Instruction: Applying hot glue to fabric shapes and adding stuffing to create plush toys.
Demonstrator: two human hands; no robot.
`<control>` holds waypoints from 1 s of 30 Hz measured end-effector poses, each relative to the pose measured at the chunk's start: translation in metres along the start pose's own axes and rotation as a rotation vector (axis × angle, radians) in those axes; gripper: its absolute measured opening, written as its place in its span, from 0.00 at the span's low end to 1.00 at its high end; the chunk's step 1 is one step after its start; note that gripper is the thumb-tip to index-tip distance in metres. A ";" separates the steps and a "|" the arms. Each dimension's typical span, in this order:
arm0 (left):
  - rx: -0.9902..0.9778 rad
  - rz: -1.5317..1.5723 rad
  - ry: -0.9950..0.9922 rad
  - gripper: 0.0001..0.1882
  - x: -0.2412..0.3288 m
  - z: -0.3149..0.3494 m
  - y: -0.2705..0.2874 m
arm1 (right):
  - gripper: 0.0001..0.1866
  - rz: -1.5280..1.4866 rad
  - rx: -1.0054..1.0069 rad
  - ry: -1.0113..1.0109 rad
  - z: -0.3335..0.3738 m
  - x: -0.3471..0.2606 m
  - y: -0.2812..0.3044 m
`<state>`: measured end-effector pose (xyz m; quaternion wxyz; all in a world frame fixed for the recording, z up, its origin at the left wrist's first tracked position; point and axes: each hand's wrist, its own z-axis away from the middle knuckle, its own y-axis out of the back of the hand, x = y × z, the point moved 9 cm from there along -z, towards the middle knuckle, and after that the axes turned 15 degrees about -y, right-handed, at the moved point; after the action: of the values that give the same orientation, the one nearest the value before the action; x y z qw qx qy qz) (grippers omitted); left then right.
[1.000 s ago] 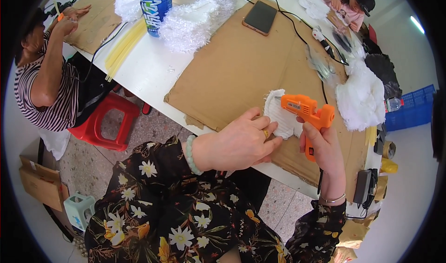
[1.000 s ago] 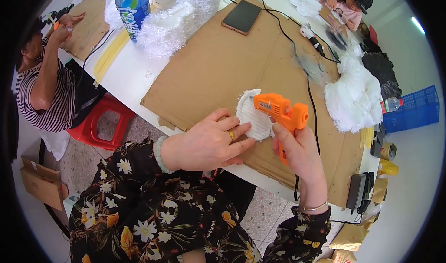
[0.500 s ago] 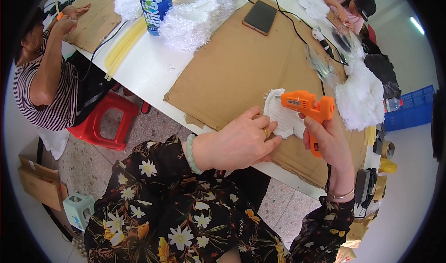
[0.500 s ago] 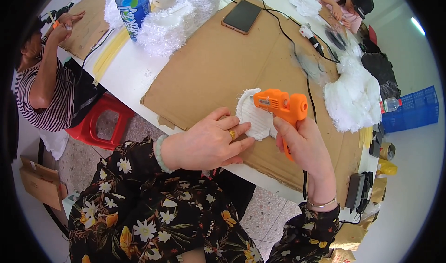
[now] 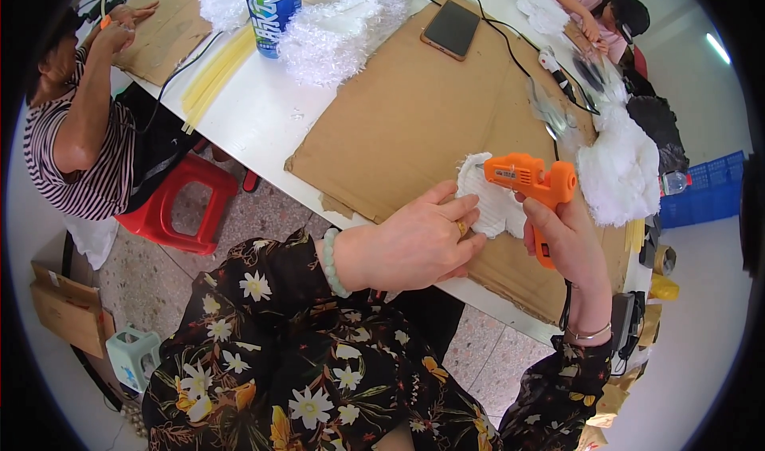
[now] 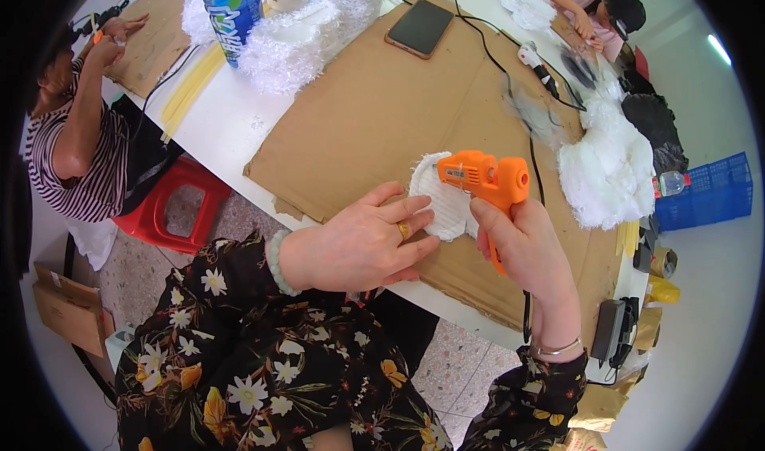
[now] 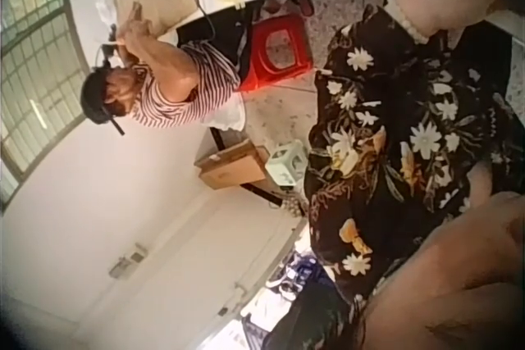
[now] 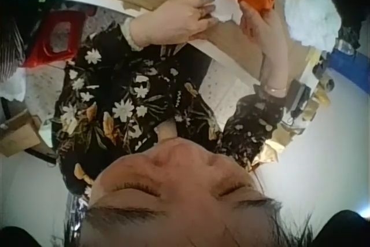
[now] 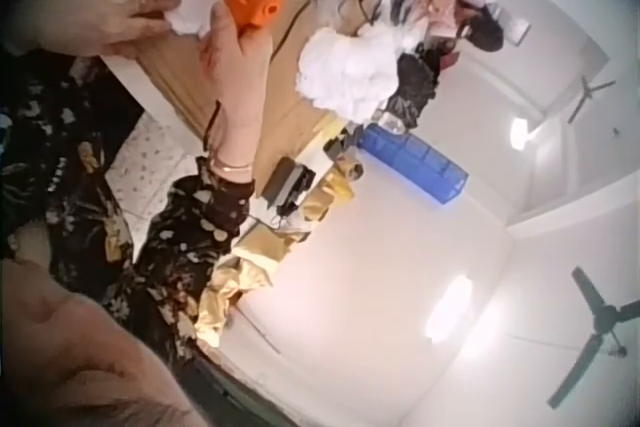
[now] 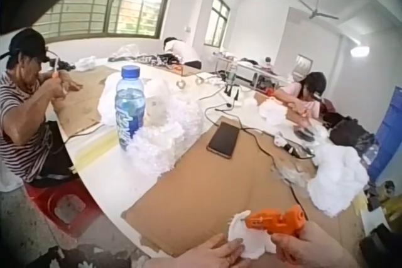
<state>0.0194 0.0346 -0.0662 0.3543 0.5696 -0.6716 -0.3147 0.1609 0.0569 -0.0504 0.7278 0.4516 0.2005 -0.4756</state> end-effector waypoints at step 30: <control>-0.028 -0.041 0.015 0.23 0.000 0.001 -0.003 | 0.18 0.040 0.044 0.008 0.002 -0.002 0.002</control>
<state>0.0208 0.0336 -0.0693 0.3608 0.5808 -0.6524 -0.3268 0.1619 0.0567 -0.0468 0.7262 0.4734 0.1836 -0.4635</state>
